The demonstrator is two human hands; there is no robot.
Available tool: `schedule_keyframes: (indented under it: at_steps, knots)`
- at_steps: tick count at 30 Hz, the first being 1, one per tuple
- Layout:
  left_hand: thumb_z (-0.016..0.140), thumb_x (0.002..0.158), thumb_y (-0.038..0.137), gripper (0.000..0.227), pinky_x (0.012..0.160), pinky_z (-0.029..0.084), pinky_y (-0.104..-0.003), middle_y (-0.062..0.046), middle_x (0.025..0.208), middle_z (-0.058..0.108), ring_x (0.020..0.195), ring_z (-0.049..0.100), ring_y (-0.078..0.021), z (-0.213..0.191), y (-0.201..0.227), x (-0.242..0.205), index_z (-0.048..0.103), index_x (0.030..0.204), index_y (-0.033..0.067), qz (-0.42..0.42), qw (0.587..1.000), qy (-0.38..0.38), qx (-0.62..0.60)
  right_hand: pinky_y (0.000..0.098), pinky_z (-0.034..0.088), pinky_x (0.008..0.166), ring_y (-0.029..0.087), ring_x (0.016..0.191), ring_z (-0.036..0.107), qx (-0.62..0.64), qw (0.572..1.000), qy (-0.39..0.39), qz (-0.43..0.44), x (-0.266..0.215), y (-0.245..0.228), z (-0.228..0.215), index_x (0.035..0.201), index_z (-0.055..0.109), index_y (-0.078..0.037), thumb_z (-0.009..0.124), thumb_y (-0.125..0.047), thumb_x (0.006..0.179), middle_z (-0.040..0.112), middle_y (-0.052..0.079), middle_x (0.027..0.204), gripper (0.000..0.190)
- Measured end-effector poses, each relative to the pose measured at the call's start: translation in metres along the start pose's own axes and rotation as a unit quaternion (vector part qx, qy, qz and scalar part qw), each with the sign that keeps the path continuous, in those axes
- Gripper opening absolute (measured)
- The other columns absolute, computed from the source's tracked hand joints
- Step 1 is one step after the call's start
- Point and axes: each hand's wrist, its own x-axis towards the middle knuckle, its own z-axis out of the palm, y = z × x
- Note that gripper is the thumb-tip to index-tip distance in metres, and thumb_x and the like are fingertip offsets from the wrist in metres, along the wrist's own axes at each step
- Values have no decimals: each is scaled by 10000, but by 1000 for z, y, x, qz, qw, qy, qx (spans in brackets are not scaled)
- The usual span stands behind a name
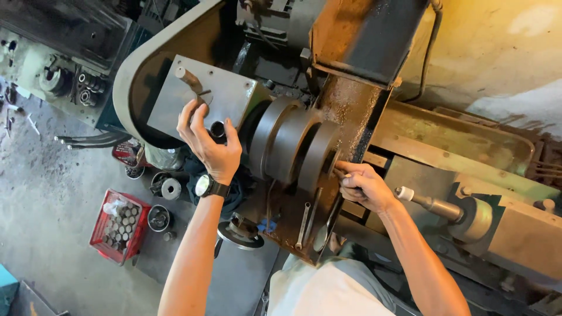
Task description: The person wipes the lathe machine bed and chuck with a dark cloth, rotates the chuck by hand, works on a small metal part with a hand tool, and wipes small metal components with the cloth before setting them down.
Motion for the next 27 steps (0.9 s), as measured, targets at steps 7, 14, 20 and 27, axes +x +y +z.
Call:
schedule_keyframes:
  at_steps: [7,14,20,27]
  knots:
    - [748,894,72,424,1117,333,-587,-189,1341,549,1171,553,-419,-1,2,1,577,1277,13,2,1000,0,-3,194,242,317,80,319,294,10,1000,-7,1,0,7,-8,1405,569,63,542,48,757,331,29,405,648]
    - [742,891,62,425,1104,345,-585,-194,1336,554,1174,557,-424,0,0,1,573,1276,5,8,1000,1,-4,186,225,339,73,348,284,-6,1000,5,8,-3,-6,5,1403,570,71,534,52,754,320,23,434,650]
    - [738,899,80,414,1082,362,-598,-212,1316,562,1196,556,-449,2,-5,-1,578,1270,-9,16,1000,4,-9,191,256,320,72,339,314,-28,999,15,2,-4,-7,9,1410,557,68,538,64,755,375,29,422,655]
    - [738,900,52,415,1051,394,-581,-207,1329,552,1198,550,-446,-1,-1,0,575,1277,-6,15,1000,3,-4,178,247,332,60,346,302,-33,999,14,7,-3,-4,7,1393,578,78,524,66,755,355,16,416,641]
